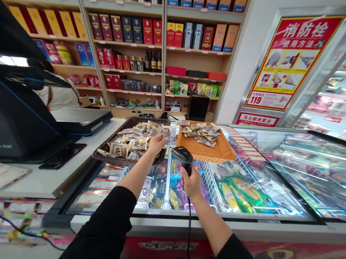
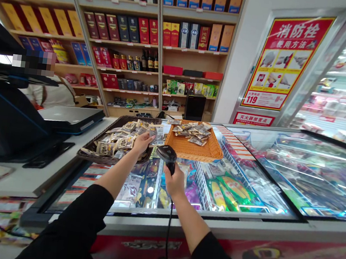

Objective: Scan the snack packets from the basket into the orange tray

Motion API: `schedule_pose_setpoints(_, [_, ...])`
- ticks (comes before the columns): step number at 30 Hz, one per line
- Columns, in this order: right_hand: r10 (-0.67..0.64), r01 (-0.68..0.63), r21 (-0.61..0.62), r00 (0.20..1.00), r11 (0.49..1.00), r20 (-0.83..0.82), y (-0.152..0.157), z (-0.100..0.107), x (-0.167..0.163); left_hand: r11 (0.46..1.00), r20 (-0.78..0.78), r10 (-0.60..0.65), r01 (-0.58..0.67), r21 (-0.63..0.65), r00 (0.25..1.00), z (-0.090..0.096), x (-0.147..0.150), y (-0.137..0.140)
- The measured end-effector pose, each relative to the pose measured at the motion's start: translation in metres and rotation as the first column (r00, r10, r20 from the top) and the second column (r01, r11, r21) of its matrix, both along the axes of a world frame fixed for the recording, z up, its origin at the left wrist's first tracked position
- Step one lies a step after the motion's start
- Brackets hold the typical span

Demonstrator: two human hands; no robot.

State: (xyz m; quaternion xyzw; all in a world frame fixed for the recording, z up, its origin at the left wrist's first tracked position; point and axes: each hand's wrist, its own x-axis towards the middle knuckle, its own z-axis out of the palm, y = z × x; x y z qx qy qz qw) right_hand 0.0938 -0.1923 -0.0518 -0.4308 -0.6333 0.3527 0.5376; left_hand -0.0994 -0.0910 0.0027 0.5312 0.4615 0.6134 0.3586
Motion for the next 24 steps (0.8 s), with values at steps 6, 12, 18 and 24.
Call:
schedule_pose_setpoints(6, [0.005, -0.012, -0.048, 0.988, 0.999, -0.155, 0.002, -0.005, -0.002, 0.847, -0.247, 0.529, -0.489, 0.208, 0.812, 0.013, 0.006, -0.023])
schedule_pose_setpoints(12, [-0.022, -0.018, -0.100, 0.924, 0.995, -0.381, 0.013, -0.001, 0.018, 0.614, -0.387, 0.787, -0.544, 0.572, 0.480, 0.034, 0.020, -0.052])
schedule_pose_setpoints(18, [-0.171, 0.143, -0.095, 0.890, 0.985, -0.424, 0.056, 0.010, 0.087, 0.909, -0.669, 0.413, -0.231, 0.348, 0.618, 0.041, 0.071, -0.002])
schedule_pose_setpoints(24, [-0.325, 0.297, -0.135, 0.837, 0.945, -0.440, 0.087, -0.003, 0.123, 0.988, -0.792, -0.048, -0.088, -0.127, 0.608, 0.013, 0.144, 0.082])
